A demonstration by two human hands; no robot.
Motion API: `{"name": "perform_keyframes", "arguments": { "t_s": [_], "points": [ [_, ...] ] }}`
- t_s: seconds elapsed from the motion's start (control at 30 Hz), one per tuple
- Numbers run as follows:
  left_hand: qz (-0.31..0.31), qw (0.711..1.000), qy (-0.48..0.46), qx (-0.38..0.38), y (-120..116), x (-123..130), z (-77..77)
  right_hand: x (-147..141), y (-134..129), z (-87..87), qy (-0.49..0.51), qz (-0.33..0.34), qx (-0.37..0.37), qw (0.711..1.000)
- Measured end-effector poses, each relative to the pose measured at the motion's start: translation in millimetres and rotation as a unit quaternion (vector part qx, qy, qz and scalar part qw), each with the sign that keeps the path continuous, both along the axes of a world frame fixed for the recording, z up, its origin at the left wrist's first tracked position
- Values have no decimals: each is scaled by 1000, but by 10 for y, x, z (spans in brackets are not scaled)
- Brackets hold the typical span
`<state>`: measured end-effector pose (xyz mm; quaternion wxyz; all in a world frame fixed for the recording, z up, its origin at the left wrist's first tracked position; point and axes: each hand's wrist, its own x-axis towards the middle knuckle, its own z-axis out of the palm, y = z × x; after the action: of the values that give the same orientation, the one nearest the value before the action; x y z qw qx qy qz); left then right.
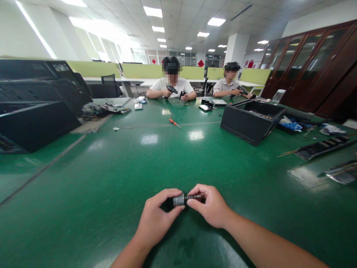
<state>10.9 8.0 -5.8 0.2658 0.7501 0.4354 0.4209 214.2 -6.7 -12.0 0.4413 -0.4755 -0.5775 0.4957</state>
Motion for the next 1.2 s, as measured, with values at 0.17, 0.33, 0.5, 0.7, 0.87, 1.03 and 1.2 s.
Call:
{"name": "perform_keyframes", "arguments": {
  "t_s": [0.17,0.33,0.5,0.7,0.87,1.03,1.2],
  "points": [
    [1,1000,0,1,3,-3,23,10,3,-4,-1,-3,-1,1000],
    [5,1000,-1,0,2,2,15,14,13,-30,9,-3,-10,1000],
    [5,1000,3,1,-7,1,3,18,19,-41,7,-3,-15,1000],
    [5,1000,0,-4,-7,1,23,20,10,-29,9,-2,-14,1000],
    [9,1000,1,-7,-10,3,37,26,13,-25,13,0,-16,1000],
    [13,1000,-1,-10,-6,11,37,39,21,-41,11,1,-15,1000],
    [15,1000,-3,-15,-6,9,36,39,26,-52,15,2,-17,1000]
  ]
}}
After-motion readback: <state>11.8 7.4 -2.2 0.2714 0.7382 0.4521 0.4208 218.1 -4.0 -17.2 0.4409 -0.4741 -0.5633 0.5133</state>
